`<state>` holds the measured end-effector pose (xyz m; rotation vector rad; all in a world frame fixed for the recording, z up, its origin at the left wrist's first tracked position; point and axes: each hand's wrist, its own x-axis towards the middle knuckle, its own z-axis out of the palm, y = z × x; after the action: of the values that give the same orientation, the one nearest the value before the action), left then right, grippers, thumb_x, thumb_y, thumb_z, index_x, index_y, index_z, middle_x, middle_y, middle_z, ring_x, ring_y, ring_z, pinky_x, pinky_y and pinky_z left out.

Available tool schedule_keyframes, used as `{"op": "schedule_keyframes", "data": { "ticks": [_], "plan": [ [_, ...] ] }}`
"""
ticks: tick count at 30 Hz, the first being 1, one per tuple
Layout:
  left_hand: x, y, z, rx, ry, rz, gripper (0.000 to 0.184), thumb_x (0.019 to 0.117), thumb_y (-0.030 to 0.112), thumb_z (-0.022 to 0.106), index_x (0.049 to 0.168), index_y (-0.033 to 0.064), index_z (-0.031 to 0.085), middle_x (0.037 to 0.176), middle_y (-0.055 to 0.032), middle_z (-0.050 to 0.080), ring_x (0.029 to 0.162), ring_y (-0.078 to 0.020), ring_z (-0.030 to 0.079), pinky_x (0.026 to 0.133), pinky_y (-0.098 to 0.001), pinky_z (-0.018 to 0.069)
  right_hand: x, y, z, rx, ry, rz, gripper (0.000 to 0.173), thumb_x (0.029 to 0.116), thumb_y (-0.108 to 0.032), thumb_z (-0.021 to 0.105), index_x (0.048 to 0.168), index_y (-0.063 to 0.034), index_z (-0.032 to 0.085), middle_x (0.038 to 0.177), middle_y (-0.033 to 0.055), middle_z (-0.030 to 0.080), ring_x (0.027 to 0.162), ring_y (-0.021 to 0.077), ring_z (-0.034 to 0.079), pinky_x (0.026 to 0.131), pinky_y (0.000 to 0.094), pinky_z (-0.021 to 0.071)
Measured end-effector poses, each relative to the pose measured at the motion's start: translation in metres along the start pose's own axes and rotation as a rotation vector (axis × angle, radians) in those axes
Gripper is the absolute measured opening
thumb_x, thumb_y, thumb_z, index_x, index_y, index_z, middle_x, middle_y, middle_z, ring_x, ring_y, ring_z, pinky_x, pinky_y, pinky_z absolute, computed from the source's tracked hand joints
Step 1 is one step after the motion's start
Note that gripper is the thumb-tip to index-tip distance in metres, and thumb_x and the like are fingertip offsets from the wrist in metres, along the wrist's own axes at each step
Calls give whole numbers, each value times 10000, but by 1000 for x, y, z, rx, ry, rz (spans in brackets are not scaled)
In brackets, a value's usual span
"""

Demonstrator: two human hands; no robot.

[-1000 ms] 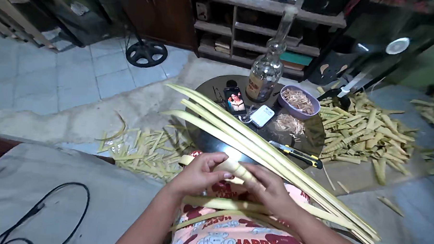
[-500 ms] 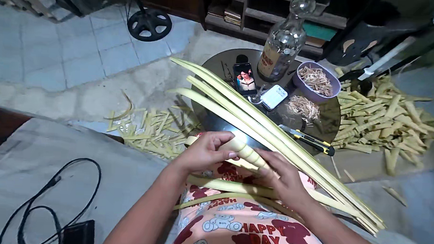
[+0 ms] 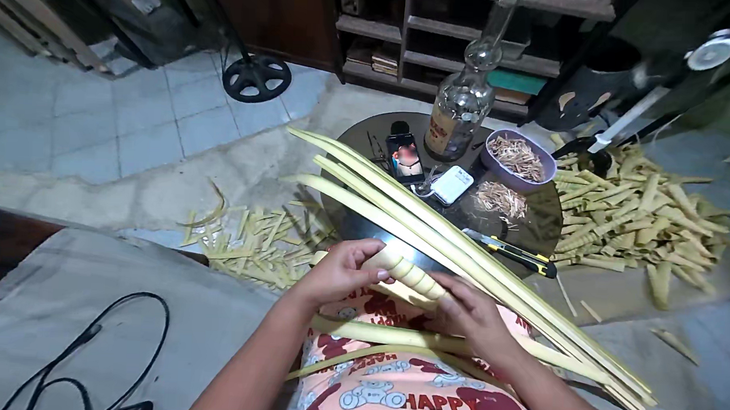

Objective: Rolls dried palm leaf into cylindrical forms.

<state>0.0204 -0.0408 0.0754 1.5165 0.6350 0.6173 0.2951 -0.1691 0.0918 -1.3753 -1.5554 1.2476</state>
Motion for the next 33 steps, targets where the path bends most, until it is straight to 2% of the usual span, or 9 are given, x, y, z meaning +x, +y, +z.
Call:
{"op": "schedule_keyframes", "data": {
  "ticks": [2, 6, 9, 13, 17, 20, 24, 28, 33],
  "plan": [
    [1, 1, -1, -6, -1, 4, 204, 985, 128, 619, 1153, 26, 674, 1045, -81, 730, 965, -185, 707, 875, -349, 593, 0, -1, -2, 393, -26, 200, 363, 1095, -254, 413, 1349, -99, 620, 1089, 54, 706, 744, 51, 634, 608, 194, 526],
    [1, 1, -4, 14, 26, -2, 223, 987, 139, 614, 1171, 25, 666, 1052, -86, 729, 965, -191, 708, 873, -354, 593, -2, -3, -2, -207, 30, -74, 473, 1023, -295, 586, 1482, -187, 542, 1305, 63, 615, 1143, 141, 621, 961, 334, 552],
    [3, 1, -5, -8, 12, -9, 233, 993, 144, 607, 1185, 22, 659, 1071, -92, 728, 984, -197, 706, 882, -357, 590, 1, 2, -3, 409, -20, 226, 353, 1096, -250, 411, 1337, -94, 617, 1086, 62, 709, 752, 58, 643, 616, 199, 535],
    [3, -4, -8, 15, 34, -38, 236, 988, 158, 608, 1179, 29, 660, 1064, -84, 728, 971, -185, 706, 879, -349, 586, 0, 2, -3, -224, 58, -97, 485, 1010, -284, 601, 1480, -178, 544, 1300, 74, 607, 1130, 155, 615, 953, 336, 547],
    [5, -6, -10, -29, 23, -39, 233, 990, 133, 607, 1189, 22, 655, 1070, -105, 727, 976, -199, 706, 882, -360, 587, 2, 3, -3, 343, 16, 209, 362, 1094, -237, 409, 1369, -110, 608, 1097, 56, 695, 734, 74, 631, 596, 221, 532],
    [5, -5, -12, -37, 41, -64, 235, 995, 129, 593, 1196, 22, 647, 1071, -107, 727, 971, -196, 705, 877, -357, 582, 0, 5, -3, -277, 63, -93, 471, 1034, -320, 549, 1490, -202, 531, 1304, 57, 611, 1128, 145, 620, 944, 341, 554],
    [5, -7, -10, -129, 45, -51, 217, 1012, 104, 572, 1196, 9, 638, 1068, -123, 726, 935, -195, 711, 837, -336, 592, 0, 7, -3, 382, 7, 239, 375, 1108, -263, 377, 1332, -85, 620, 1077, 79, 721, 757, 86, 664, 626, 228, 556],
    [3, -15, -10, -129, 82, -61, 212, 1024, 110, 558, 1195, 8, 628, 1051, -125, 728, 915, -196, 717, 821, -337, 599, -5, 11, 0, -478, 120, -187, 488, 1021, -342, 596, 1487, -209, 538, 1307, 65, 637, 1150, 186, 634, 972, 386, 546],
    [-3, -21, -11, -167, 95, -51, 210, 1030, 175, 571, 1116, 12, 670, 1016, -123, 735, 891, -197, 724, 807, -332, 606, -4, 13, -8, 723, -152, 429, 441, 1110, -357, 349, 1327, -77, 613, 1070, 132, 729, 726, 119, 690, 577, 227, 559]
  ]
}}
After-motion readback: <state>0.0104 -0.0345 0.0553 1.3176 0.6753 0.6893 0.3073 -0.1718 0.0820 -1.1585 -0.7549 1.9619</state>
